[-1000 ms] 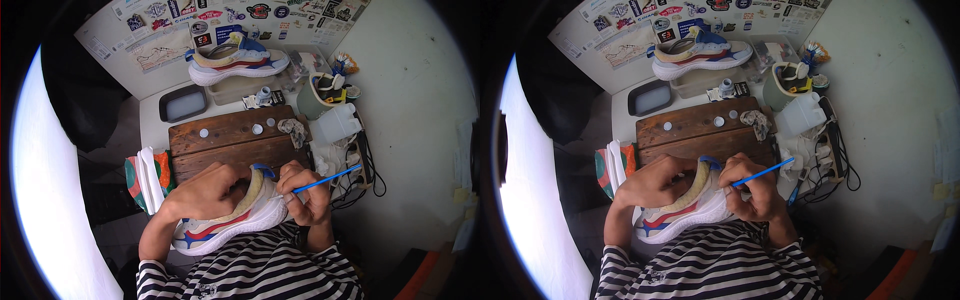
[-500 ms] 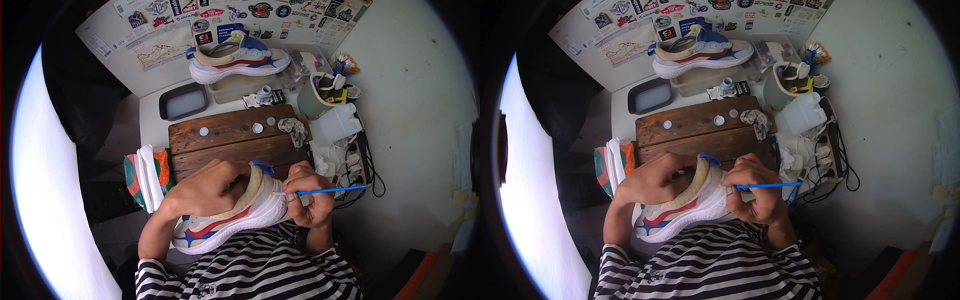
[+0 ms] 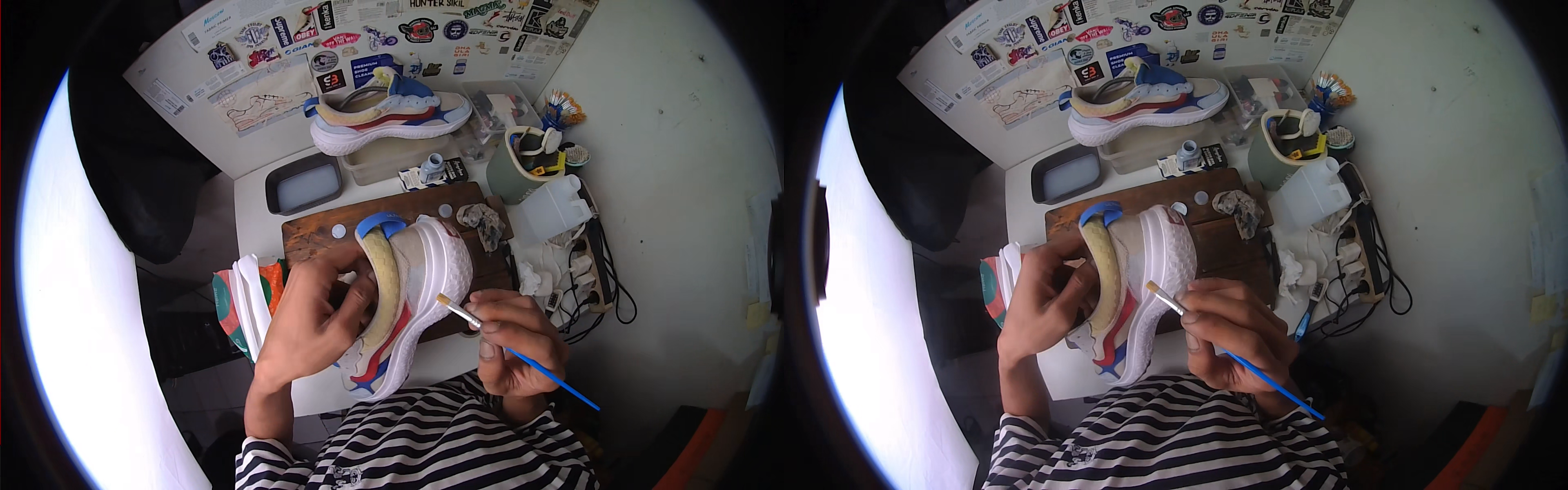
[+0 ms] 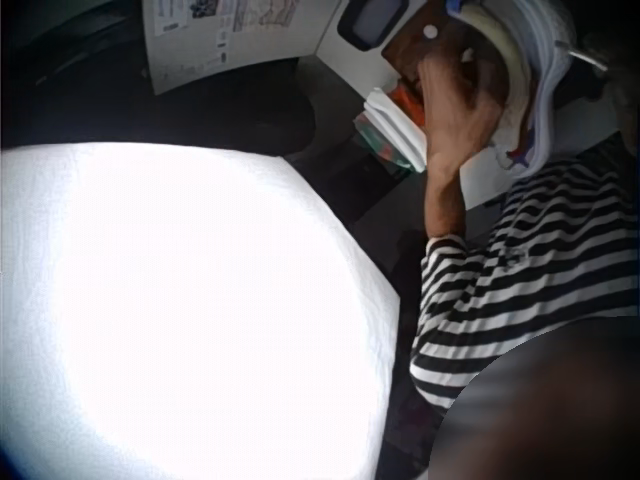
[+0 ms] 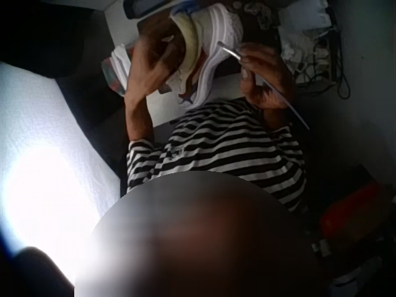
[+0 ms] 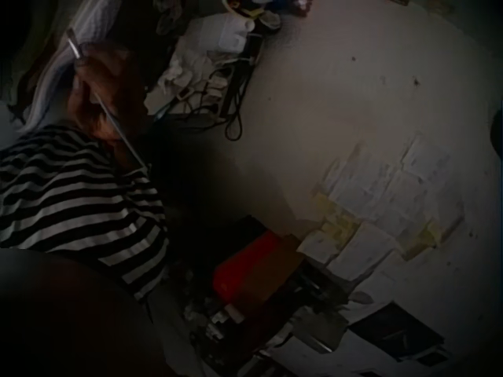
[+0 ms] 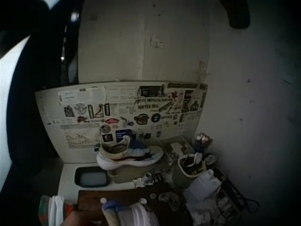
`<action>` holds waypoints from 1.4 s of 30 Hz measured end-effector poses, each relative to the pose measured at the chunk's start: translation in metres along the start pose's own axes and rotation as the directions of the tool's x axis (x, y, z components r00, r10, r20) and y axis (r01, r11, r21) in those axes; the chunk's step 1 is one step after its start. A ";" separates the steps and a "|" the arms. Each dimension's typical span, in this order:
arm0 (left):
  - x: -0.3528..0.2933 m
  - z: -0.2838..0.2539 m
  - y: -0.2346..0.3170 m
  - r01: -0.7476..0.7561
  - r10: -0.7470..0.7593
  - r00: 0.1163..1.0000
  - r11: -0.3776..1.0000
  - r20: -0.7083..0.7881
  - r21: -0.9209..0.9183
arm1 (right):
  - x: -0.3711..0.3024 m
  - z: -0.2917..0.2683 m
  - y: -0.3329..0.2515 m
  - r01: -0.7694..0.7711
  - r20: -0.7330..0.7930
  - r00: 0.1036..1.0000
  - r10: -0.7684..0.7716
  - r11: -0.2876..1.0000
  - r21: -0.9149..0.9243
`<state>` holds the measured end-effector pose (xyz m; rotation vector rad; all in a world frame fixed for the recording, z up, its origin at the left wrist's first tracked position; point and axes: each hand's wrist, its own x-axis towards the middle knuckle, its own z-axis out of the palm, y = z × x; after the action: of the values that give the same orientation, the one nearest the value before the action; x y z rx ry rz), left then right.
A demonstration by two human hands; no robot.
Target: The recorder is using a paintbrush to apply paint to the midsole of a sneaker.
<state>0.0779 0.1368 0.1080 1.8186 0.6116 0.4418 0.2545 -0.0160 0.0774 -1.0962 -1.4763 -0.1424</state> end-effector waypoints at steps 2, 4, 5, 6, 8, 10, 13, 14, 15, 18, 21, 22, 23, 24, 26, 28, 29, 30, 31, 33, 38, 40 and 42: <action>-0.005 0.004 0.020 0.062 -0.096 0.979 0.980 -0.179 -0.188 | 0.010 0.000 -0.005 0.018 -0.027 0.999 -0.018 0.999 0.031; -0.011 0.005 0.024 -0.027 -0.012 0.976 0.984 -0.216 -0.178 | 0.020 -0.001 -0.010 0.082 -0.085 0.993 -0.079 0.996 0.032; -0.014 0.009 0.026 -0.082 0.024 0.947 0.982 -0.321 -0.170 | 0.027 -0.002 -0.010 0.108 -0.067 0.992 -0.106 0.994 0.019; -0.017 0.012 0.023 -0.134 0.055 0.903 0.979 -0.427 -0.155 | 0.031 -0.001 -0.009 0.117 -0.074 0.991 -0.115 0.993 0.024; -0.018 0.018 0.012 -0.172 0.099 0.886 0.977 -0.453 -0.123 | 0.035 0.002 -0.006 0.150 0.007 0.989 -0.150 0.988 0.024; -0.015 0.031 0.007 -0.265 0.145 0.835 0.951 -0.531 -0.157 | 0.034 0.007 -0.006 0.149 -0.002 0.989 -0.149 0.989 0.005; -0.012 0.044 -0.010 -0.276 0.177 0.822 0.955 -0.542 -0.106 | 0.029 0.010 -0.004 0.105 0.013 0.994 -0.105 0.994 -0.004; -0.011 0.049 -0.012 -0.303 0.209 0.793 0.950 -0.573 -0.072 | 0.030 0.012 -0.004 0.107 0.003 0.994 -0.107 0.994 -0.033; -0.012 0.052 -0.013 -0.312 0.176 0.816 0.936 -0.551 -0.164 | 0.031 0.012 -0.002 0.108 -0.008 0.994 -0.109 0.992 -0.066; -0.007 0.059 -0.018 -0.331 0.194 0.795 0.933 -0.575 -0.142 | 0.031 0.014 0.005 0.115 -0.015 0.993 -0.117 0.987 -0.117; -0.003 0.065 -0.021 -0.344 0.236 0.771 0.936 -0.591 -0.076 | 0.031 0.016 0.009 0.100 0.011 0.995 -0.099 0.983 -0.157; -0.003 0.066 -0.022 -0.344 0.236 0.773 0.936 -0.589 -0.076 | 0.031 0.016 0.009 0.098 0.010 0.995 -0.097 0.983 -0.158; -0.003 0.067 -0.024 -0.348 0.231 0.775 0.933 -0.589 -0.091 | 0.030 0.017 0.010 0.094 0.009 0.996 -0.093 0.983 -0.158; -0.004 0.069 -0.025 -0.351 0.226 0.777 0.930 -0.588 -0.106 | 0.029 0.017 0.011 0.089 0.009 0.996 -0.089 0.983 -0.159; -0.005 0.070 -0.023 -0.336 0.209 0.782 0.935 -0.586 -0.115 | 0.027 0.018 0.013 0.086 0.000 0.996 -0.088 0.983 -0.163; -0.005 0.070 -0.021 -0.323 0.195 0.787 0.939 -0.585 -0.122 | 0.026 0.019 0.015 0.085 -0.010 0.996 -0.088 0.982 -0.168; -0.005 0.070 -0.020 -0.332 0.205 0.784 0.936 -0.586 -0.116 | 0.025 0.019 0.015 0.081 -0.007 0.997 -0.083 0.983 -0.162; -0.004 0.070 -0.021 -0.341 0.216 0.781 0.933 -0.586 -0.111 | 0.023 0.019 0.017 0.076 -0.004 0.997 -0.077 0.985 -0.158; -0.003 0.071 -0.022 -0.341 0.216 0.782 0.933 -0.584 -0.112 | 0.021 0.018 0.018 0.074 -0.005 0.997 -0.076 0.984 -0.160; -0.003 0.073 -0.023 -0.335 0.206 0.789 0.934 -0.579 -0.124 | 0.015 0.015 0.018 0.050 -0.004 0.999 -0.051 0.985 -0.163; -0.002 0.074 -0.026 -0.325 0.220 0.785 0.942 -0.579 -0.082 | 0.013 0.009 0.016 0.045 -0.004 0.999 -0.046 0.985 -0.167; -0.003 0.075 -0.026 -0.317 0.219 0.787 0.945 -0.577 -0.073 | 0.016 0.009 0.014 0.052 -0.013 0.998 -0.055 0.984 -0.170; -0.004 0.078 -0.027 -0.301 0.191 0.791 0.949 -0.582 -0.097 | 0.020 0.009 0.012 0.059 0.001 0.998 -0.060 0.984 -0.165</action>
<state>0.1139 0.0826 0.0574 1.5818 0.7035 1.2139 0.2597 0.0076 0.0858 -1.1842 -1.5155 -0.3136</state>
